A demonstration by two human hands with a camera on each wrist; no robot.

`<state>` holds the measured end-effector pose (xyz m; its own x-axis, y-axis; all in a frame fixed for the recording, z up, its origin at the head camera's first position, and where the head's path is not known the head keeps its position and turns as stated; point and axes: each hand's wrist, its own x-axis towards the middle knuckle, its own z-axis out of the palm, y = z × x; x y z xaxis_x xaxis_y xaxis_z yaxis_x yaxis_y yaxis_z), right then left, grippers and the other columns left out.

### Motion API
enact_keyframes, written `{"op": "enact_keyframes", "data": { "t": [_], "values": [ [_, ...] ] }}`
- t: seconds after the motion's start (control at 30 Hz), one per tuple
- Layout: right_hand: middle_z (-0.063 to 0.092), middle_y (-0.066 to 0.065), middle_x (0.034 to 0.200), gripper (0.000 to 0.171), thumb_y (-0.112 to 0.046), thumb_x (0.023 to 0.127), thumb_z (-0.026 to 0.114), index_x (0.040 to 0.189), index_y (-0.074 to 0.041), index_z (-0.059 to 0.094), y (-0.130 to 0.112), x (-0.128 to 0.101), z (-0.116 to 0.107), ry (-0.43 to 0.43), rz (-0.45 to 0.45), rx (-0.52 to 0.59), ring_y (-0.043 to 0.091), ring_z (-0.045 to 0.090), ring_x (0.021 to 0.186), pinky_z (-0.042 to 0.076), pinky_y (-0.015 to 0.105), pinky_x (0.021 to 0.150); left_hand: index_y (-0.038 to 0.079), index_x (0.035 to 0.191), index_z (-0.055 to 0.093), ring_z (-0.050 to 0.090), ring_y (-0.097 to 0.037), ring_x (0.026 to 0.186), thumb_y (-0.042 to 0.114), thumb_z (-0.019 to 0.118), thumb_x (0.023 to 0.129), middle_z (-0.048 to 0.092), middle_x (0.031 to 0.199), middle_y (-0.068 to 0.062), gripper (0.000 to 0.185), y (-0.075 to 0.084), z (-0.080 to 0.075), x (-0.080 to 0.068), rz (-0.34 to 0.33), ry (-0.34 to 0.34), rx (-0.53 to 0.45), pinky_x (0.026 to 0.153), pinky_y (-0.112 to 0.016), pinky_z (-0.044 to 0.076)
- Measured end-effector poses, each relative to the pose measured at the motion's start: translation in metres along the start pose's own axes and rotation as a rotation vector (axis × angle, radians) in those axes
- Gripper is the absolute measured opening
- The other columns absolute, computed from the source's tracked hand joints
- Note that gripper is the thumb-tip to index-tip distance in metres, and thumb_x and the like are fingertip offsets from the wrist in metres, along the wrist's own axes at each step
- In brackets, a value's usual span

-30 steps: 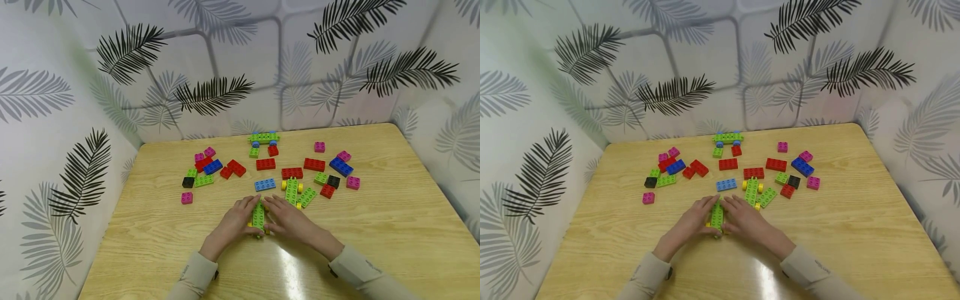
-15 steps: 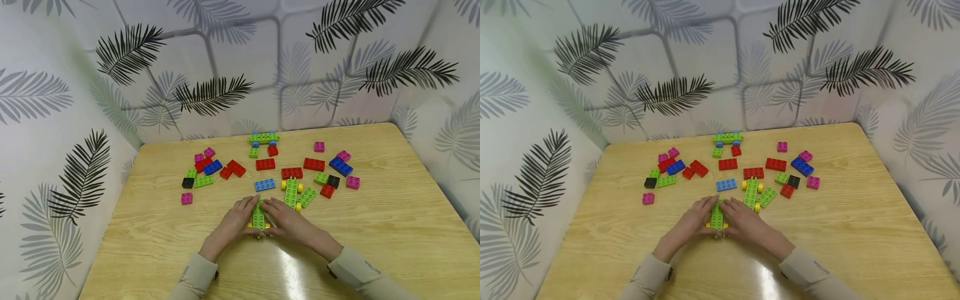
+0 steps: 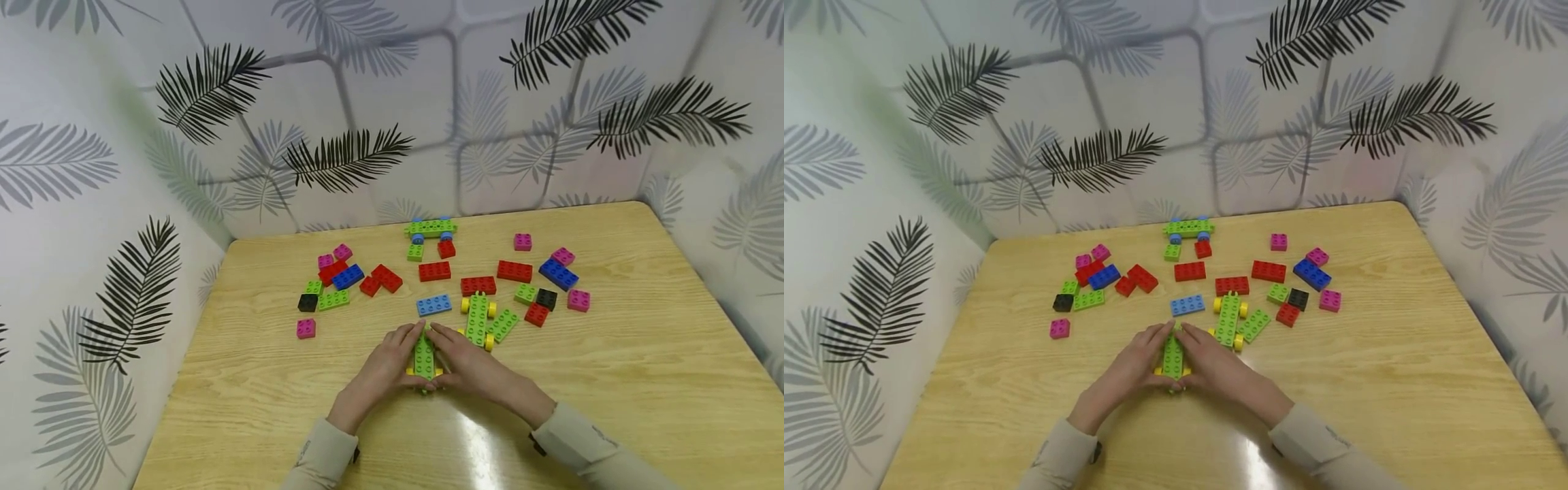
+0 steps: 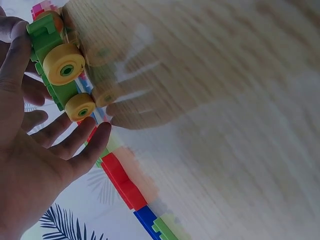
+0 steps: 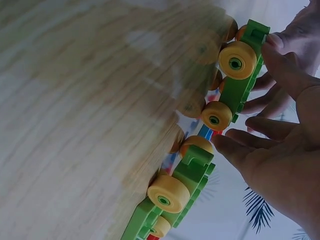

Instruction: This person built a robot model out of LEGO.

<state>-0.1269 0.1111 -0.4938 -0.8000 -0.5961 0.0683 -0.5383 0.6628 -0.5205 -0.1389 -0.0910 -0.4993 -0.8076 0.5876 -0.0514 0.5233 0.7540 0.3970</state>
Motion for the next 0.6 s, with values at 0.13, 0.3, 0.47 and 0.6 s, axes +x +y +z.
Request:
{"op": "enact_keyframes", "data": {
  "t": [0.13, 0.3, 0.47, 0.6],
  "values": [
    [0.034, 0.025, 0.148, 0.089, -0.029, 0.079, 0.08, 0.146, 0.005, 0.033, -0.0008, 0.0021, -0.0028, -0.036, 0.009, 0.059, 0.038, 0.037, 0.134, 0.039, 0.047, 0.103, 0.008, 0.153, 0.021, 0.042, -0.031, 0.13, 0.048, 0.075, 0.077, 0.036, 0.147, -0.013, 0.102, 0.0001, 0.0001, -0.0006, 0.005, 0.0, -0.003, 0.103, -0.042, 0.041],
    [0.034, 0.025, 0.148, 0.09, -0.026, 0.078, 0.082, 0.146, 0.006, 0.033, -0.0017, 0.004, -0.0047, -0.056, 0.034, 0.113, 0.038, 0.037, 0.134, 0.039, 0.047, 0.104, 0.01, 0.154, 0.021, 0.043, -0.029, 0.129, 0.049, 0.075, 0.077, 0.036, 0.147, -0.012, 0.102, 0.0004, -0.0001, -0.0005, -0.002, -0.004, -0.001, 0.103, -0.041, 0.041],
    [0.034, 0.026, 0.148, 0.091, -0.029, 0.076, 0.083, 0.145, 0.006, 0.035, -0.0013, 0.004, -0.0027, -0.061, 0.032, 0.098, 0.038, 0.037, 0.134, 0.038, 0.047, 0.105, 0.01, 0.154, 0.021, 0.043, -0.029, 0.128, 0.048, 0.075, 0.077, 0.037, 0.146, -0.012, 0.101, 0.002, -0.0006, -0.0011, -0.009, -0.006, -0.008, 0.103, -0.04, 0.041],
    [0.033, 0.026, 0.149, 0.094, -0.03, 0.076, 0.083, 0.145, 0.008, 0.032, 0.0002, 0.0039, 0.0004, -0.049, 0.042, 0.108, 0.039, 0.036, 0.135, 0.036, 0.048, 0.106, 0.01, 0.154, 0.02, 0.042, -0.028, 0.129, 0.047, 0.074, 0.078, 0.037, 0.146, -0.012, 0.1, 0.0025, -0.001, -0.0026, -0.007, -0.001, -0.031, 0.104, -0.039, 0.04]
  ]
}}
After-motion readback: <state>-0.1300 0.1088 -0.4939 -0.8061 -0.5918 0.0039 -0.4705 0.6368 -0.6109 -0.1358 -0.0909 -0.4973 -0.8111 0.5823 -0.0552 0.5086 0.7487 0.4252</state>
